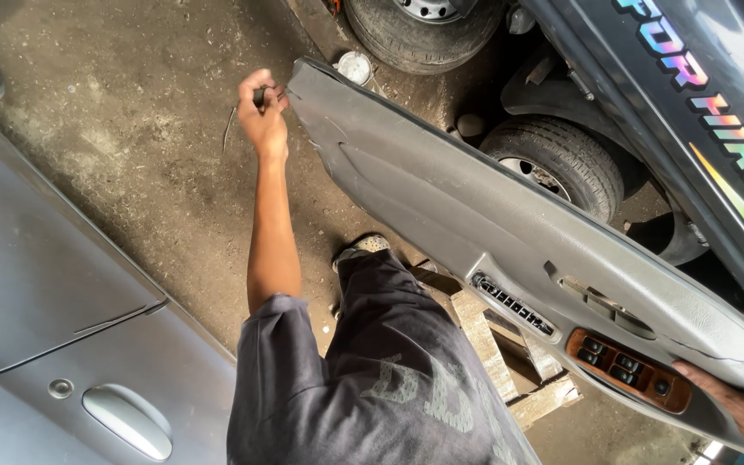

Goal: Applying sealant or adhesive to the edges of an automotive interior door panel.

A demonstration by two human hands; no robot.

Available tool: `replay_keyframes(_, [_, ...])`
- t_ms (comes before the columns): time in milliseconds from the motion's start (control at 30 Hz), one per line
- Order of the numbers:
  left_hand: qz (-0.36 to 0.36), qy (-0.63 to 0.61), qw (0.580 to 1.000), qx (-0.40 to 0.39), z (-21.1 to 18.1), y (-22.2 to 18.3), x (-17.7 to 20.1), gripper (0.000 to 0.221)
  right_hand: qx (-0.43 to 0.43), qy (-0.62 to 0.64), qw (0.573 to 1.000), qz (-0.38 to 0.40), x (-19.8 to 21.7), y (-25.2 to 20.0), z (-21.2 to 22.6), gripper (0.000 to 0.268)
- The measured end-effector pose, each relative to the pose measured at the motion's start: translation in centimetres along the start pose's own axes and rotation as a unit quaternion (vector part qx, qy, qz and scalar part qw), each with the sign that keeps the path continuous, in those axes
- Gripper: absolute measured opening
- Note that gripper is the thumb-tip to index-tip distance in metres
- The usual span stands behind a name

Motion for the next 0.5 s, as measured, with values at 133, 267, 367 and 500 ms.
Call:
replay_keyframes(133, [0.089, 0.019, 0.995, 0.034, -3.0, -2.9, -1.5, 0.026, -0.096, 0.133, 0.981, -0.107, 2.1, 0.4, -4.5, 0.056])
replay_keyframes(267, [0.125, 0.118, 0.985, -0.022, -1.5, -2.3, -0.7, 0.029, -0.117, 0.193, 0.971, -0.085, 3.1, -0.9, -7.6, 0.058])
replay_keyframes(367, [0.136, 0.151, 0.972, -0.118, -3.3, -2.1, -1.7, 0.018, -0.309, 0.81, 0.498, -0.011, 8.0, 1.9, -25.3, 0.032])
replay_keyframes(500, [0.173, 0.287, 0.918, -0.214, -5.5, -3.0, -4.7, 0.012, -0.404, 0.721, 0.562, -0.011, 11.8, 4.9, -41.5, 0.074])
Point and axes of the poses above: each hand's wrist, its own y-axis towards the middle knuckle, its own x-axis out of the back of the hand, z = x × y, the point moved 4 cm from there along y, towards the middle knuckle, and after that the axes turned 11 degrees about -y, right-handed, at the moved point
